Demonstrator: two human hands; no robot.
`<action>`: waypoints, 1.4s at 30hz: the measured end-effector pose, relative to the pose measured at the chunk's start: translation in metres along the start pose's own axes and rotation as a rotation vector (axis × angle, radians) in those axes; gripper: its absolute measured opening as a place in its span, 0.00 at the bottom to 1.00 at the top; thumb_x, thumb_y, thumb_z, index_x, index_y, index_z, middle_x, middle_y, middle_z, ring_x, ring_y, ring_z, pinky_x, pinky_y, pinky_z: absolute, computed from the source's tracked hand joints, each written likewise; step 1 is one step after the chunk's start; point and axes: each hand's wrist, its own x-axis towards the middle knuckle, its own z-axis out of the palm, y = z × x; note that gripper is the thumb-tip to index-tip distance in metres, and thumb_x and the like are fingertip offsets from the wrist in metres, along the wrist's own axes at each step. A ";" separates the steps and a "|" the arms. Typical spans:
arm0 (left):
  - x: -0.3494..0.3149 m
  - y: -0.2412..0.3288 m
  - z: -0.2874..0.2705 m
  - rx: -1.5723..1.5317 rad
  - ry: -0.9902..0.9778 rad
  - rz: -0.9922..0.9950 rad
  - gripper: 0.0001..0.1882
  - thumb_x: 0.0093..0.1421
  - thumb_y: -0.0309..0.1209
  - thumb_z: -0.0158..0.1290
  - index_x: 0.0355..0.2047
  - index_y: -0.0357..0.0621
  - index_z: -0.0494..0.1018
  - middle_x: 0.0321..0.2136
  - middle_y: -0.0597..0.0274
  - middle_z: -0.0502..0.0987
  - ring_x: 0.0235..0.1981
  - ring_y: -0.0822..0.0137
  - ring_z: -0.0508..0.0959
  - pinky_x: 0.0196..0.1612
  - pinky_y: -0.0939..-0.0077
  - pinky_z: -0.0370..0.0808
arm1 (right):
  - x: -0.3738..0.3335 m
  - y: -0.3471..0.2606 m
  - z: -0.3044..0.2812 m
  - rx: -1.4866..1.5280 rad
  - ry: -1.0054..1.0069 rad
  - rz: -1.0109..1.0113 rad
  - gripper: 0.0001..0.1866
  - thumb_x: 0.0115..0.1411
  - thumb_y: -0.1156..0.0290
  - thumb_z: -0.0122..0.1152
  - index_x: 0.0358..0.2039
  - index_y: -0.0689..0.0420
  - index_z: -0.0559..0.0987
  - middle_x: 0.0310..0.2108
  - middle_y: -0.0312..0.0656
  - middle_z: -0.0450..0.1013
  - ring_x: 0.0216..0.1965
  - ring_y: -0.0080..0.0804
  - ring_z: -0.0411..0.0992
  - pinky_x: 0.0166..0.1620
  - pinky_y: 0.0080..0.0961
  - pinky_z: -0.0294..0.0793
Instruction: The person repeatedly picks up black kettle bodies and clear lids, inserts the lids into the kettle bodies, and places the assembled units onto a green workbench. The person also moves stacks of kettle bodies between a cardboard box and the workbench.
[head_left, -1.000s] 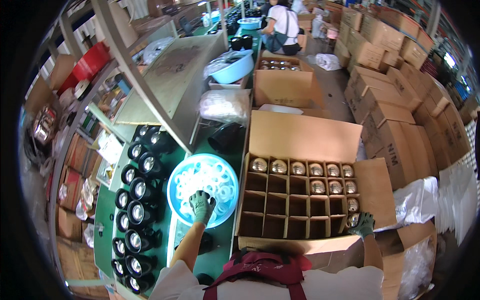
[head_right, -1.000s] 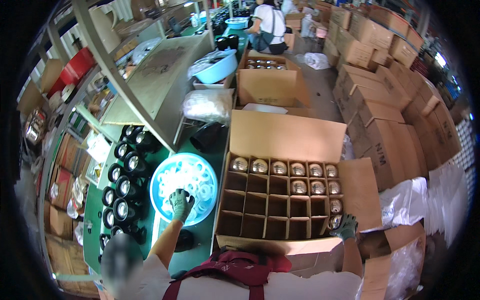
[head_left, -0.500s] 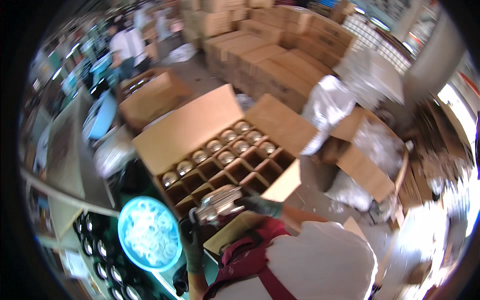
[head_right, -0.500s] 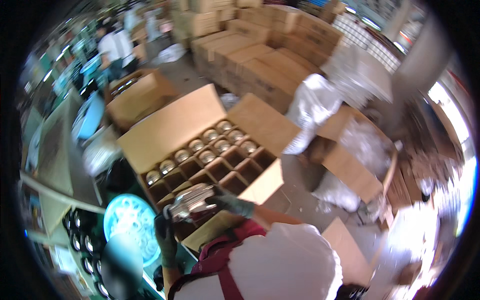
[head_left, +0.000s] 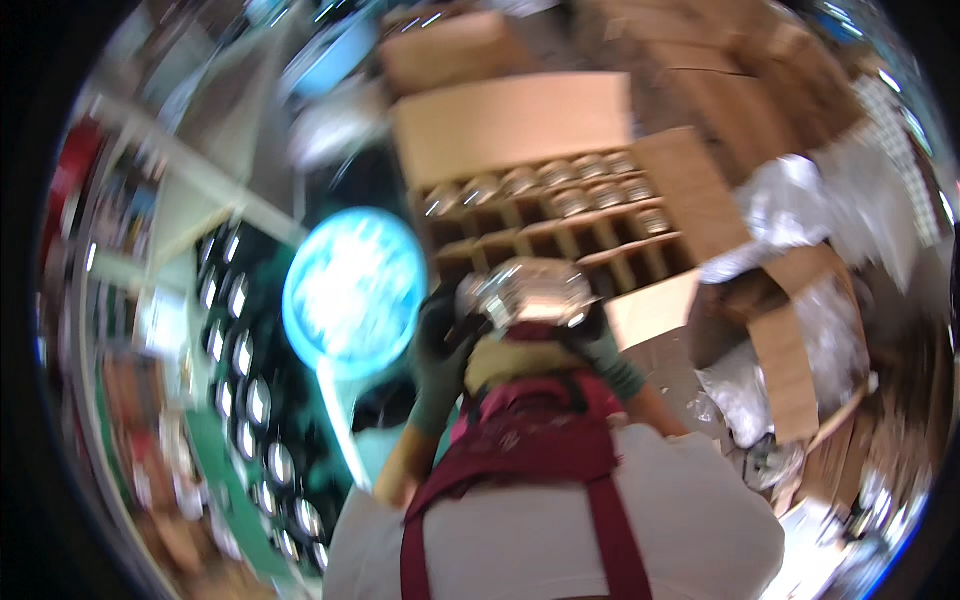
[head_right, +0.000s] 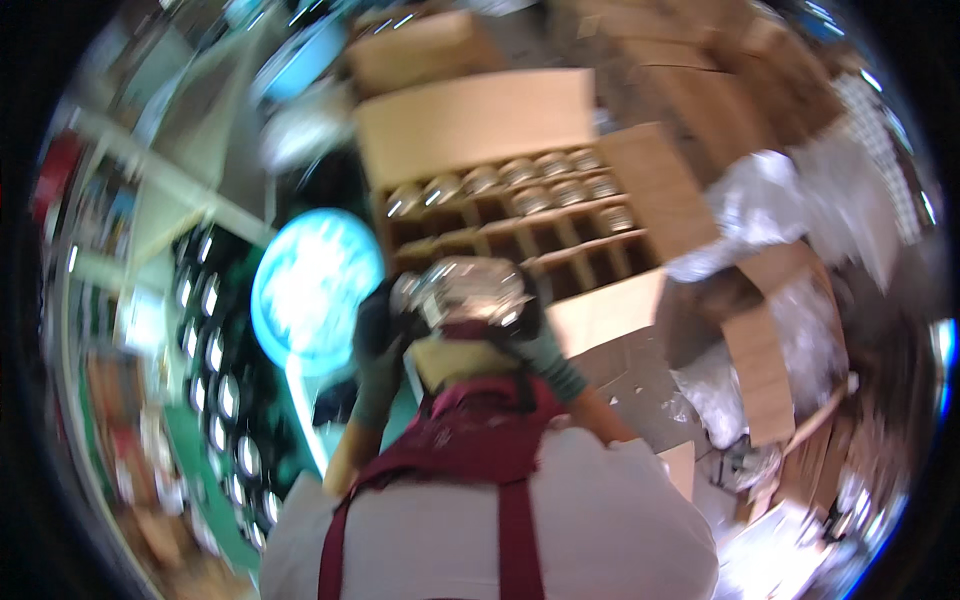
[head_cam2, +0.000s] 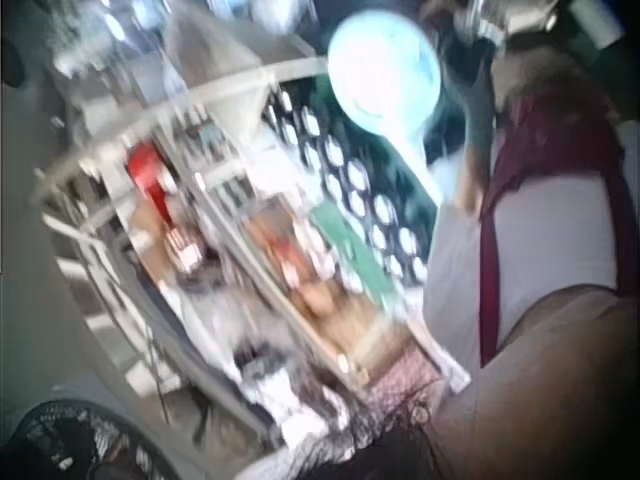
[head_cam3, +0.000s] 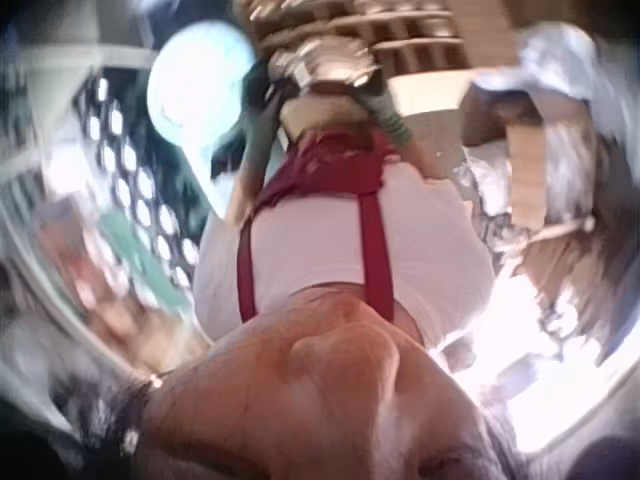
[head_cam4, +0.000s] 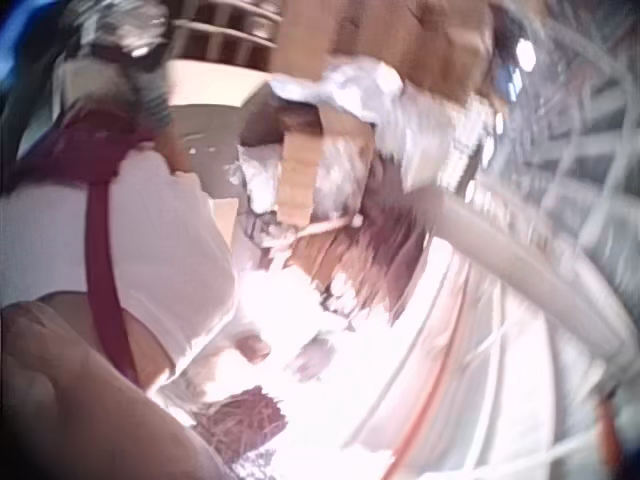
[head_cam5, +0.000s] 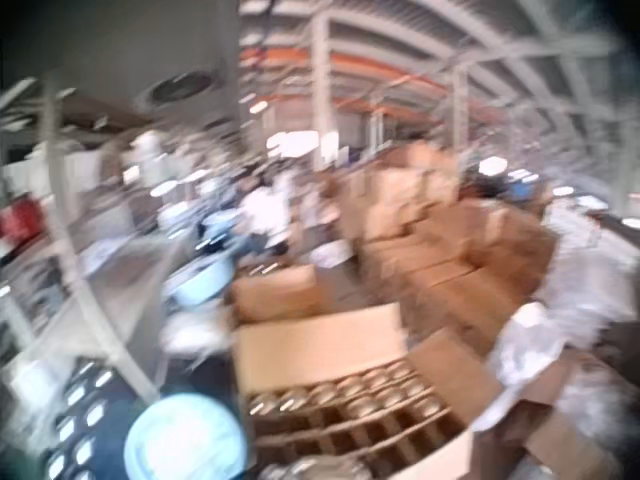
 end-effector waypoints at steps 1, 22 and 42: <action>-0.006 0.023 0.006 0.026 -0.013 -0.026 0.23 0.56 0.19 0.62 0.53 0.35 0.70 0.47 0.57 0.74 0.50 0.67 0.76 0.54 0.72 0.74 | -0.001 -0.011 0.000 -0.098 -0.003 -0.060 0.53 0.45 0.66 0.79 0.68 0.61 0.59 0.64 0.49 0.62 0.65 0.43 0.62 0.67 0.36 0.63; -0.096 0.075 -0.041 -0.138 0.578 -0.040 0.23 0.67 0.28 0.57 0.60 0.34 0.69 0.51 0.60 0.79 0.50 0.71 0.78 0.55 0.74 0.73 | 0.013 -0.069 0.102 0.110 -0.374 -0.173 0.43 0.48 0.80 0.60 0.68 0.62 0.60 0.62 0.45 0.64 0.63 0.38 0.63 0.66 0.31 0.60; -0.125 -0.001 -0.151 0.962 0.738 -0.151 0.27 0.60 0.41 0.58 0.58 0.46 0.72 0.55 0.49 0.73 0.57 0.50 0.73 0.65 0.51 0.64 | 0.017 -0.043 0.149 0.446 -1.172 0.830 0.34 0.64 0.58 0.62 0.66 0.60 0.65 0.66 0.49 0.64 0.66 0.44 0.65 0.65 0.46 0.68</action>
